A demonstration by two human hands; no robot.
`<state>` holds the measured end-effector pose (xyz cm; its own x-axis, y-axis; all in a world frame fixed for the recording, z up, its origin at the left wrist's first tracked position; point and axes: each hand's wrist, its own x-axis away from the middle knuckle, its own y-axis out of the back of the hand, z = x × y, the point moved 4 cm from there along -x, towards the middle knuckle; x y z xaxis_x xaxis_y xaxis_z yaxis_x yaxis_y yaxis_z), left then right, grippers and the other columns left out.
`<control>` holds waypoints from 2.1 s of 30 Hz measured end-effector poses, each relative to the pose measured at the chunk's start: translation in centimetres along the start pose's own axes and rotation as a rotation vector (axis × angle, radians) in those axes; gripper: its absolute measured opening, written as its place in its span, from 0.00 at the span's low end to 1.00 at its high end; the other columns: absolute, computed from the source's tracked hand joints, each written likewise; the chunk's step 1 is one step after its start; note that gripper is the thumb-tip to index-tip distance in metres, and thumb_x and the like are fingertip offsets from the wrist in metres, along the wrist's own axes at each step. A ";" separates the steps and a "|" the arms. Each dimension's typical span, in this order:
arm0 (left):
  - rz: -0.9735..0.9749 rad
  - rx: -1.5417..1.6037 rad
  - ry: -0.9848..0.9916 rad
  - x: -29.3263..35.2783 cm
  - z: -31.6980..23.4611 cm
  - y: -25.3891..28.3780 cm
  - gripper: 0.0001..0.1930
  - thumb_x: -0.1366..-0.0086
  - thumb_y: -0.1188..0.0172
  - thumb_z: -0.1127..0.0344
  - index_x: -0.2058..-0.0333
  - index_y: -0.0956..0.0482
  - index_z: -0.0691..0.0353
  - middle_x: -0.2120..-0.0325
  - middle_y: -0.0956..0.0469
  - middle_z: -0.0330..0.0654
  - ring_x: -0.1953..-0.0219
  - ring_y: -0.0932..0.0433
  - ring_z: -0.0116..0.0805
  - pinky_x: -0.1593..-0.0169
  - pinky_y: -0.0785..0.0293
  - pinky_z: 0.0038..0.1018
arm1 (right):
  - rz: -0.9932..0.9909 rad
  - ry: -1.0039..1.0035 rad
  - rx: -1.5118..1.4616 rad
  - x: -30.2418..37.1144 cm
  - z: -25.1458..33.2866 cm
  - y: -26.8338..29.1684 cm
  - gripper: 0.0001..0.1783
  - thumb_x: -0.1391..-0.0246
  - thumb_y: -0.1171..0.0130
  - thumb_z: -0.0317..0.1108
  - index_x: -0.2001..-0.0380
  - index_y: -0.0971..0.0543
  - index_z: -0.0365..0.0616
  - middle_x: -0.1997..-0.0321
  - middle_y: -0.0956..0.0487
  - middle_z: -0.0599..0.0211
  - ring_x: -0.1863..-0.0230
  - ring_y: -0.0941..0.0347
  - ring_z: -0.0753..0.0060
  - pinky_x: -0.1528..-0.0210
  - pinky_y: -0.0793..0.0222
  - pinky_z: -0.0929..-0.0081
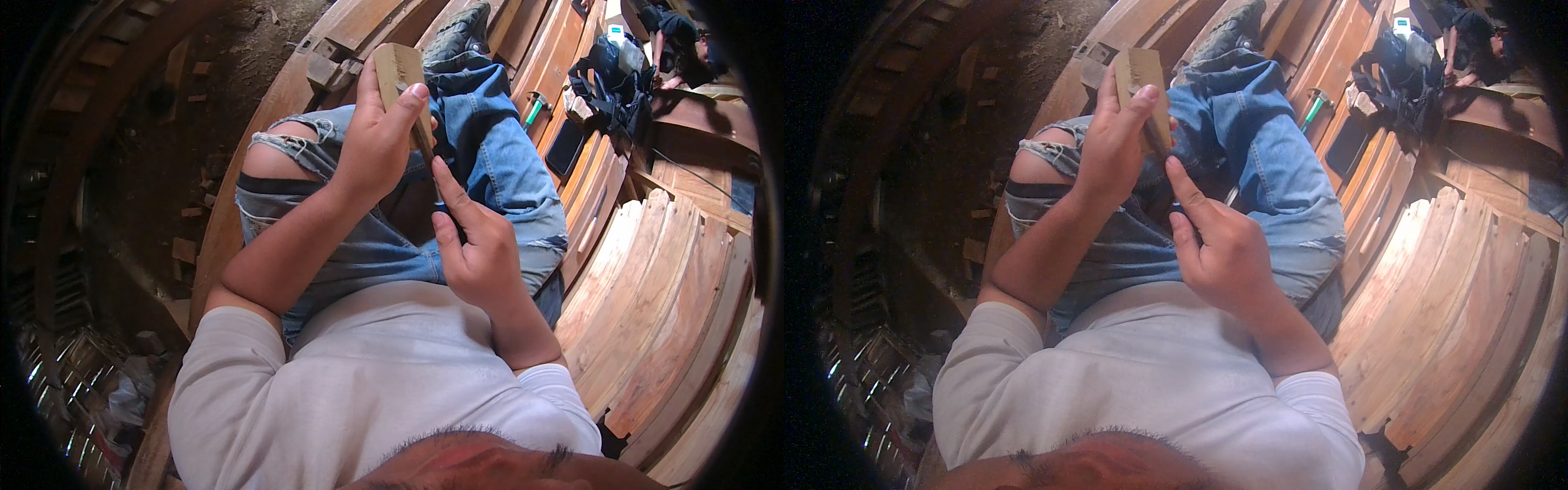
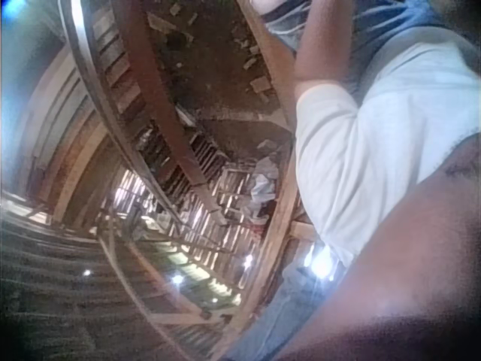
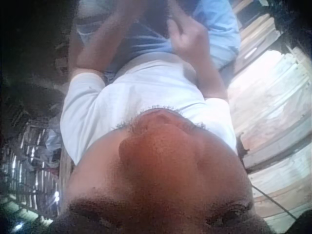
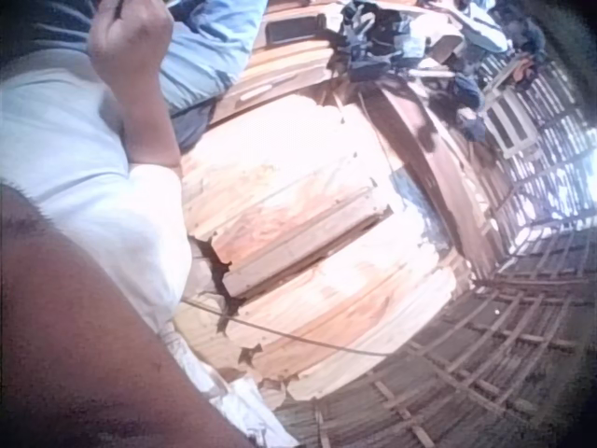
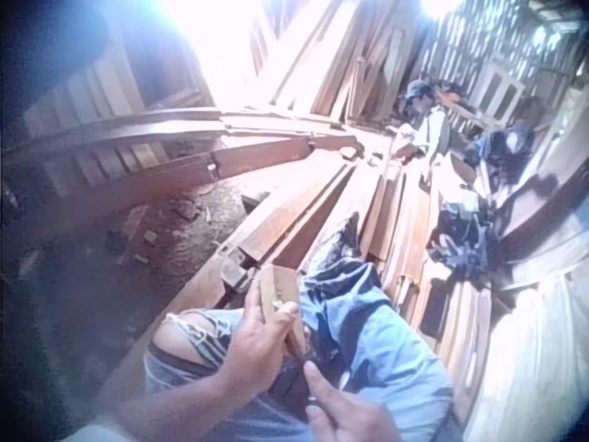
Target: The person sits on the floor and uses a chisel to carve a small rectangular block of wood held in their left hand. They repeatedly scrape the surface of the wood with the chisel, rotating the block to work on different sides.
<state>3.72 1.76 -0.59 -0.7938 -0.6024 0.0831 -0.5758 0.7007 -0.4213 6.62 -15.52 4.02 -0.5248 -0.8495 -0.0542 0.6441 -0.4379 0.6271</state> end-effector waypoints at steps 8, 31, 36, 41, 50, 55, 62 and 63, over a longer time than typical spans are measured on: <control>-0.064 -0.048 -0.036 -0.1 0.1 -0.2 0.31 0.23 0.46 0.52 0.31 0.45 0.60 0.57 0.26 0.44 0.59 0.23 0.32 0.57 0.22 0.29 | -0.057 0.078 0.147 0.1 -0.3 -0.4 0.35 0.42 0.41 0.26 0.30 0.30 0.49 0.75 0.24 0.57 0.77 0.26 0.53 0.72 0.30 0.60; -0.020 0.003 0.155 -0.7 0.3 0.1 0.24 0.31 0.44 0.63 0.39 0.35 0.63 0.58 0.24 0.46 0.60 0.23 0.31 0.61 0.23 0.28 | -0.658 -0.766 0.632 9.0 -23.6 19.0 0.21 0.34 0.47 0.46 0.45 0.21 0.47 0.59 0.16 0.41 0.55 0.20 0.36 0.52 0.24 0.47; 0.073 -0.104 0.219 0.5 1.0 -2.0 0.28 0.32 0.44 0.65 0.35 0.40 0.62 0.57 0.25 0.47 0.62 0.24 0.30 0.62 0.23 0.26 | -0.436 -0.994 0.701 15.6 -27.9 20.1 0.19 0.37 0.46 0.45 0.50 0.20 0.44 0.56 0.16 0.44 0.52 0.19 0.39 0.50 0.25 0.48; 0.199 -0.029 0.269 1.0 1.7 -2.3 0.29 0.32 0.44 0.65 0.35 0.40 0.62 0.55 0.25 0.47 0.63 0.22 0.31 0.62 0.22 0.26 | -0.174 -1.042 0.669 18.4 -29.1 16.3 0.18 0.39 0.42 0.45 0.53 0.19 0.44 0.57 0.17 0.45 0.52 0.20 0.40 0.50 0.25 0.49; 0.335 0.120 0.364 1.0 1.6 -2.7 0.29 0.33 0.43 0.64 0.36 0.37 0.65 0.53 0.22 0.51 0.61 0.19 0.35 0.60 0.20 0.30 | -0.363 -1.062 0.739 18.4 -30.5 17.4 0.19 0.35 0.45 0.48 0.58 0.18 0.43 0.60 0.16 0.44 0.54 0.19 0.38 0.52 0.25 0.49; 0.377 0.261 0.423 1.1 1.9 -2.3 0.27 0.31 0.46 0.62 0.37 0.37 0.64 0.53 0.22 0.51 0.61 0.20 0.35 0.59 0.20 0.31 | -0.498 -1.014 0.810 18.6 -35.4 18.7 0.22 0.38 0.41 0.49 0.51 0.22 0.43 0.60 0.16 0.45 0.55 0.19 0.41 0.53 0.25 0.51; 0.420 0.339 0.464 1.3 1.4 -2.5 0.26 0.31 0.48 0.62 0.37 0.39 0.64 0.54 0.22 0.49 0.60 0.20 0.33 0.59 0.20 0.32 | -0.601 -0.968 0.570 19.7 -41.2 20.6 0.27 0.46 0.43 0.40 0.44 0.23 0.39 0.56 0.16 0.44 0.52 0.19 0.43 0.46 0.26 0.57; 0.415 0.323 0.464 1.3 1.5 -2.5 0.26 0.31 0.47 0.62 0.37 0.39 0.64 0.54 0.22 0.49 0.60 0.20 0.33 0.59 0.20 0.32 | -0.639 -0.951 0.566 19.9 -41.2 21.3 0.26 0.45 0.44 0.39 0.45 0.23 0.36 0.58 0.16 0.47 0.54 0.19 0.47 0.46 0.26 0.60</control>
<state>4.38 -1.36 -0.83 -0.9784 -0.0340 0.2039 -0.1773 0.6454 -0.7430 32.80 -53.88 -15.71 -0.9929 0.1120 -0.0390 -0.0715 -0.3034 0.9502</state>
